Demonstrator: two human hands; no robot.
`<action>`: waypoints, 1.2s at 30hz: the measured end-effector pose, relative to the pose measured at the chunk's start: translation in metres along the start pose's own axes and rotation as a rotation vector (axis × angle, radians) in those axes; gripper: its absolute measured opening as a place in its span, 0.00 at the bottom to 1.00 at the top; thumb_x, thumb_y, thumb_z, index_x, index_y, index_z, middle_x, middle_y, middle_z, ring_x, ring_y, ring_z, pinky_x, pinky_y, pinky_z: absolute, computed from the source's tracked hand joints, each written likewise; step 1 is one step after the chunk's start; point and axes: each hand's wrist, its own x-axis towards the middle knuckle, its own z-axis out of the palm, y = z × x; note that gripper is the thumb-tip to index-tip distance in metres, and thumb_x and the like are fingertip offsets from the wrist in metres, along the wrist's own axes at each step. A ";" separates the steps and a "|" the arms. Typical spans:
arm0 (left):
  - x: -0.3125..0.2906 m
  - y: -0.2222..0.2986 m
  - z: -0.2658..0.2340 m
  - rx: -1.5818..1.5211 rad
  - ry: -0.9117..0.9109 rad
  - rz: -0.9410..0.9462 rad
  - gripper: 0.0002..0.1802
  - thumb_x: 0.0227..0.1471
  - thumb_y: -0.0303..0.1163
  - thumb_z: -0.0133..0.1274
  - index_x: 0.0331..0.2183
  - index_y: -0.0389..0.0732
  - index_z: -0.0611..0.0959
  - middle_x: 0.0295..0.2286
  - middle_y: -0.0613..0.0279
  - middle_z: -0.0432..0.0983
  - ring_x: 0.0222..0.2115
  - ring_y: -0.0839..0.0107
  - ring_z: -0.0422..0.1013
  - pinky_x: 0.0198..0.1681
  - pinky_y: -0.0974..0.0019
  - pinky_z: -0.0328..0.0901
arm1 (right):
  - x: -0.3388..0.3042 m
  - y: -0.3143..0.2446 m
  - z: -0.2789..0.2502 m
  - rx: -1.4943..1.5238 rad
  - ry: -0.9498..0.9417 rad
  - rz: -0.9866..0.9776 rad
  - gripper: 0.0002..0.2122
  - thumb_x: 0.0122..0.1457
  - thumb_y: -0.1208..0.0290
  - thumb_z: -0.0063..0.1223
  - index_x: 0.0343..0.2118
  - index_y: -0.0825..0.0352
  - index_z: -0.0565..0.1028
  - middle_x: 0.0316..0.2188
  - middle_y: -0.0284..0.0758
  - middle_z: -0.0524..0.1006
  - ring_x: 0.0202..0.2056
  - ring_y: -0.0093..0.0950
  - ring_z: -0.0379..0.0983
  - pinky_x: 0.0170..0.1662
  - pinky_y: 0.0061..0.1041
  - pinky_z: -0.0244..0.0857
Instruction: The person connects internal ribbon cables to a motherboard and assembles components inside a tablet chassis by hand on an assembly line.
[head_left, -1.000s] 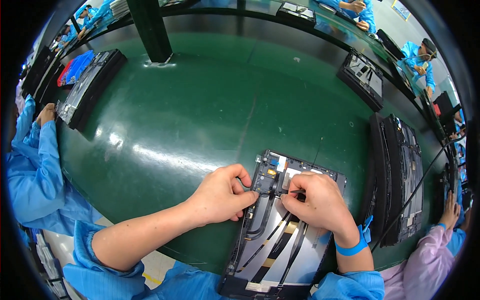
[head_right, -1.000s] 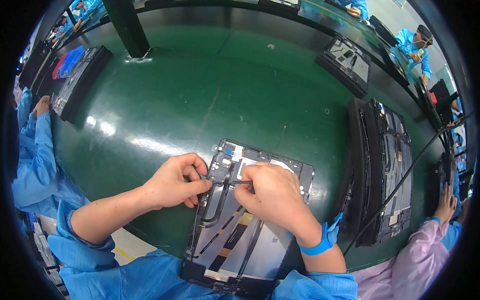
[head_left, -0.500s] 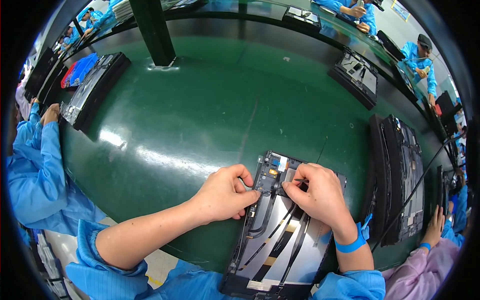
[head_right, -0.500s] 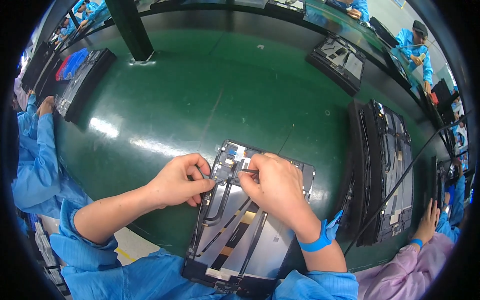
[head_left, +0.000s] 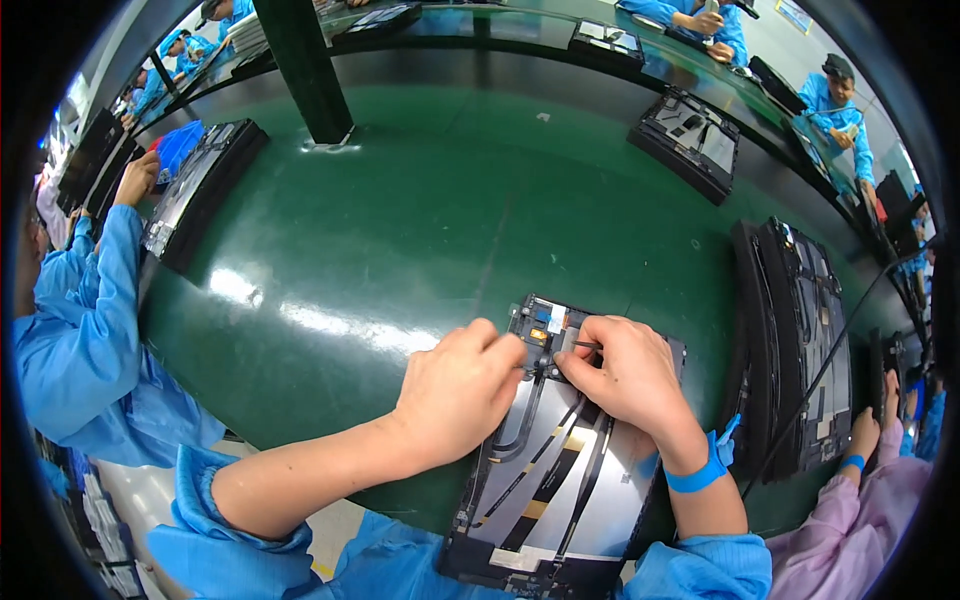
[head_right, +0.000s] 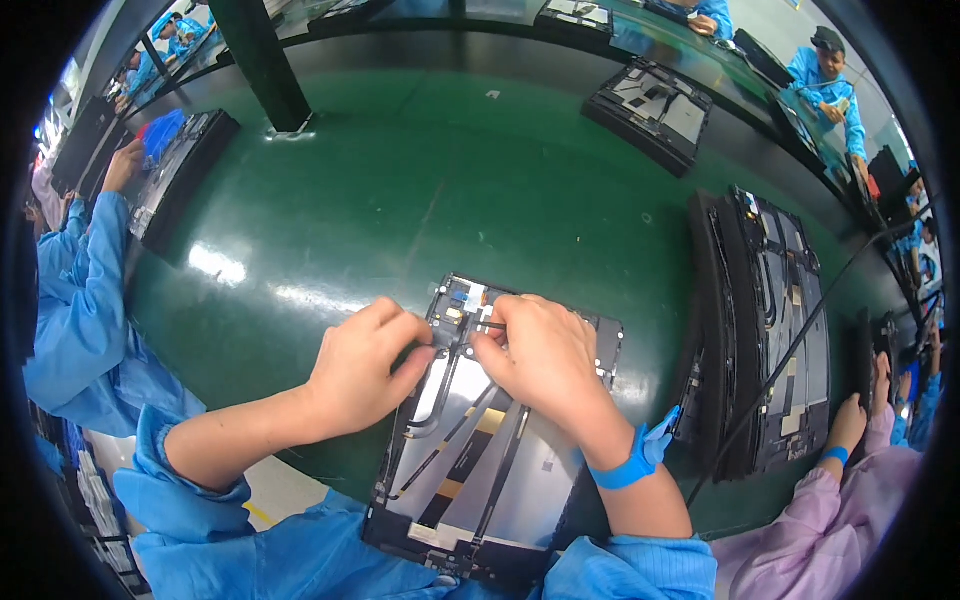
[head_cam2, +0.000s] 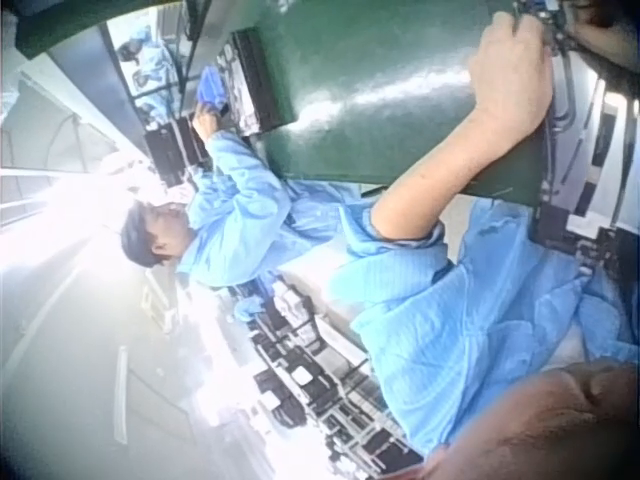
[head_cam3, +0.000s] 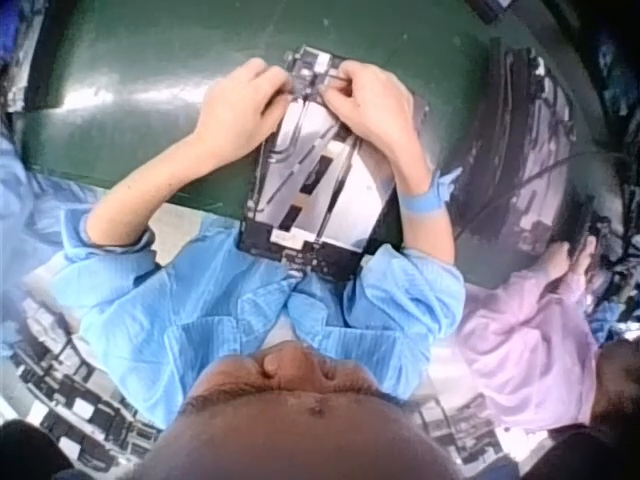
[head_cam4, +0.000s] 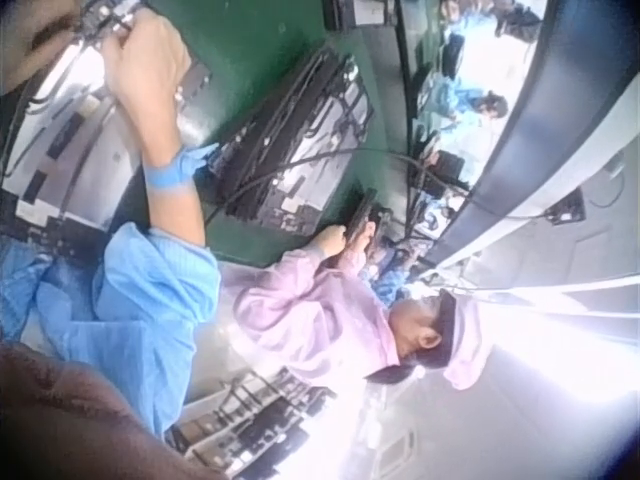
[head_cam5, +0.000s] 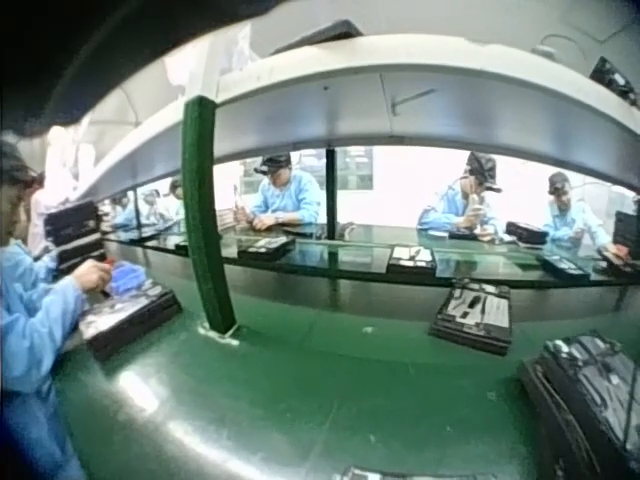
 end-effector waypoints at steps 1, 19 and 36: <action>-0.001 0.002 -0.002 0.055 0.032 0.100 0.09 0.35 0.29 0.52 0.25 0.40 0.73 0.18 0.61 0.63 0.20 0.65 0.64 0.21 0.65 0.61 | 0.001 -0.002 0.003 0.013 0.055 -0.030 0.10 0.38 0.65 0.49 0.16 0.67 0.69 0.18 0.37 0.70 0.23 0.35 0.67 0.26 0.30 0.59; 0.042 0.012 -0.025 0.460 -0.557 0.666 0.12 0.33 0.41 0.54 0.23 0.48 0.74 0.24 0.64 0.67 0.28 0.68 0.66 0.28 0.65 0.60 | -0.001 0.000 0.004 -0.020 -0.011 -0.030 0.08 0.40 0.67 0.45 0.21 0.65 0.71 0.22 0.37 0.72 0.27 0.35 0.69 0.31 0.33 0.62; 0.022 -0.004 -0.014 -0.067 -0.288 0.021 0.16 0.36 0.31 0.53 0.31 0.37 0.69 0.24 0.55 0.68 0.25 0.64 0.67 0.28 0.65 0.62 | -0.001 0.024 -0.001 0.043 0.016 -0.137 0.09 0.33 0.65 0.48 0.12 0.67 0.68 0.13 0.37 0.69 0.19 0.35 0.67 0.23 0.29 0.59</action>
